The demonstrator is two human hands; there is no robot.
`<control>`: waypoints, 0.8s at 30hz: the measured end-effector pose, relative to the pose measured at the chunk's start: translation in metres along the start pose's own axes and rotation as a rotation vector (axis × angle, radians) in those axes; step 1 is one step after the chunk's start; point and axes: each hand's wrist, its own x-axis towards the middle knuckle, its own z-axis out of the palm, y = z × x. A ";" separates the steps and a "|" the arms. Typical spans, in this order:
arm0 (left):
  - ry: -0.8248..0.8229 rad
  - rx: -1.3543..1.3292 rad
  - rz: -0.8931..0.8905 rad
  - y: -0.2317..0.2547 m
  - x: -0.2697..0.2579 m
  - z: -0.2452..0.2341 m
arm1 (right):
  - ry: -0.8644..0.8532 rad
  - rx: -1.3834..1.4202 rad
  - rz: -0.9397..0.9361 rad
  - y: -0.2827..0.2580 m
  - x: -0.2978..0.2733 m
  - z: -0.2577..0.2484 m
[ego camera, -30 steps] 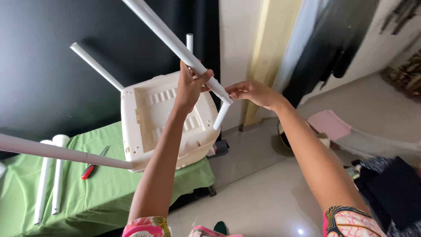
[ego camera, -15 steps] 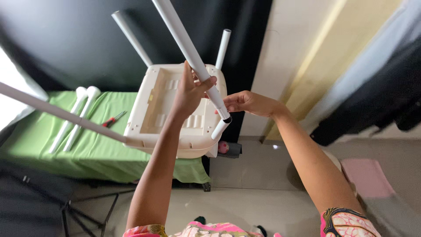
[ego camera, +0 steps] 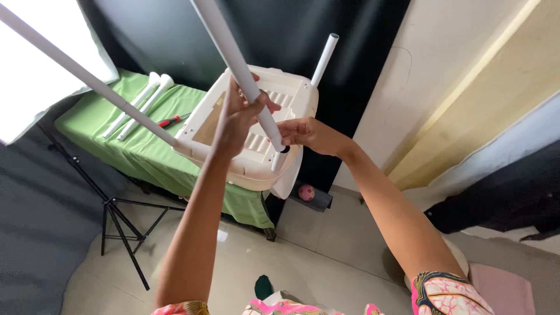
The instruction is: The person assembles a white plastic stool by inserting white plastic legs into the underside of the seat. The person picks up each leg and pushes it into the corresponding hole on the seat, repeating the process for all four legs.
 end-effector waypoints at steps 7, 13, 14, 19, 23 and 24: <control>0.067 -0.013 0.156 -0.013 -0.004 0.026 | 0.097 -0.338 -0.067 -0.017 -0.015 0.014; 0.045 -0.026 0.159 -0.018 -0.004 0.034 | 0.110 -0.276 -0.136 -0.021 -0.018 0.020; 0.043 -0.035 0.160 -0.019 -0.004 0.035 | 0.122 -0.281 -0.122 -0.020 -0.018 0.020; 0.029 -0.012 0.175 -0.022 -0.003 0.037 | 0.119 -0.191 -0.123 -0.016 -0.022 0.019; 0.033 0.075 0.160 -0.027 -0.003 0.042 | 0.155 -0.216 -0.094 -0.015 -0.024 0.020; 0.029 0.079 0.135 -0.028 -0.003 0.042 | 0.165 -0.246 -0.101 -0.014 -0.024 0.021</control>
